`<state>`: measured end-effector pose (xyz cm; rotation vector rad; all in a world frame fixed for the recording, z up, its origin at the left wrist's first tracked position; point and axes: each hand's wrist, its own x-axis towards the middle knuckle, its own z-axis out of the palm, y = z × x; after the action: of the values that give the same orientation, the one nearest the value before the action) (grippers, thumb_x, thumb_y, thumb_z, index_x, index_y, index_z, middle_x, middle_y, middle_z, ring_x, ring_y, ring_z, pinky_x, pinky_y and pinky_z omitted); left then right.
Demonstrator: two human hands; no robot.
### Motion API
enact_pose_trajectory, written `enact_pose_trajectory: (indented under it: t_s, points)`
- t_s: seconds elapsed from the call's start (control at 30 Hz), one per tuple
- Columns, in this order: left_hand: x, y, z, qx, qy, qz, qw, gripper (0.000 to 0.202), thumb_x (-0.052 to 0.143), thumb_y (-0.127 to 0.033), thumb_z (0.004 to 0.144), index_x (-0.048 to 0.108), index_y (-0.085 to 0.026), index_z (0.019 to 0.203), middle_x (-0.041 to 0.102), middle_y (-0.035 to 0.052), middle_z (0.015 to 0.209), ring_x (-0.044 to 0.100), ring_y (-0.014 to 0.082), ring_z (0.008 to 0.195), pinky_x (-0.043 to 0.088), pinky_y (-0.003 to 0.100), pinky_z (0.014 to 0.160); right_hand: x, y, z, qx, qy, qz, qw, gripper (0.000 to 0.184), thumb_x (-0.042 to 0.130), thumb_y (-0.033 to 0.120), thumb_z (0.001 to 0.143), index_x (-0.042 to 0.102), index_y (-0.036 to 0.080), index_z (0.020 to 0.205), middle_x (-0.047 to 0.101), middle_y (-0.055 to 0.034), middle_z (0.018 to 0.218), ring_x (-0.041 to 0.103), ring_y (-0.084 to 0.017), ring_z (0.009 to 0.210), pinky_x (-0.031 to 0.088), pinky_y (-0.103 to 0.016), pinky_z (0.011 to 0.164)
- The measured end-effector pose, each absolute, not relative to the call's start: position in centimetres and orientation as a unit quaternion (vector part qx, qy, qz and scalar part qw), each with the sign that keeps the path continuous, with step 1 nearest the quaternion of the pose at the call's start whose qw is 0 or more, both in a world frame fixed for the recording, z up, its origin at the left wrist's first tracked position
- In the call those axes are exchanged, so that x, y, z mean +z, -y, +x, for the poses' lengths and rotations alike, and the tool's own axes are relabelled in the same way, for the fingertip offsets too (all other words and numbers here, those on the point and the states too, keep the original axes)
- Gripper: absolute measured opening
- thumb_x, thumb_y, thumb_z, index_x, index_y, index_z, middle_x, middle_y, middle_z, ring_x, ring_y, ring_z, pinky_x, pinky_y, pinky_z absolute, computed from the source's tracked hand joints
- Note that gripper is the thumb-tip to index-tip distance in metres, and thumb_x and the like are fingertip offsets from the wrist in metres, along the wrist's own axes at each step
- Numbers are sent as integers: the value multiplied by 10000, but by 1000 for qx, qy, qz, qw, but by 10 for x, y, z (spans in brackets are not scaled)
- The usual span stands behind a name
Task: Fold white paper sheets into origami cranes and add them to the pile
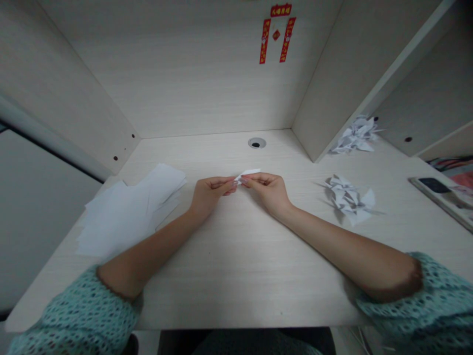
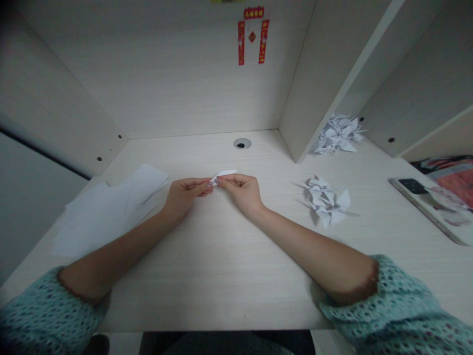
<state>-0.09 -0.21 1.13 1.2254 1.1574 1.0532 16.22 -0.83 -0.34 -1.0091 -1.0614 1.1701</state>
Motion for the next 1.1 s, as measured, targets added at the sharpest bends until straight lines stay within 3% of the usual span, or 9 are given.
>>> enact_pose_trajectory:
  t_s: [0.23,0.33,0.7,0.87,1.1]
  points:
    - [12,4,0,450,-493,499,553,371,783,-394,617,745,-153,897,750,73,814,684,169,740,530,330,786,-3,9,163,478,488,-430,591,267,785,406,592,734,184,731,741,-50,740,672,-171,666,543,-322,664]
    - [9,8,1,467,-482,496,551,380,776,-395,627,740,-161,925,752,67,830,690,174,763,528,332,805,-2,11,163,463,504,-427,591,296,787,392,599,706,188,798,706,-17,659,639,-142,593,515,-285,601]
    - [9,12,4,485,-482,510,522,341,767,-373,650,740,-161,916,753,66,844,693,171,764,530,313,792,2,12,160,500,443,-421,613,458,828,337,534,398,222,645,526,99,492,475,-71,419,369,-210,455]
    - [9,10,2,475,-479,517,528,351,762,-380,658,738,-165,934,754,65,849,693,174,773,534,317,801,0,8,160,505,425,-415,626,524,839,305,518,328,225,601,534,77,497,569,-110,490,419,-228,499]
    - [7,5,1,473,-486,508,531,377,765,-388,653,737,-148,941,752,66,818,687,171,742,544,323,781,-2,4,162,524,430,-398,618,510,811,396,563,335,222,615,513,78,520,658,-154,571,452,-233,508]
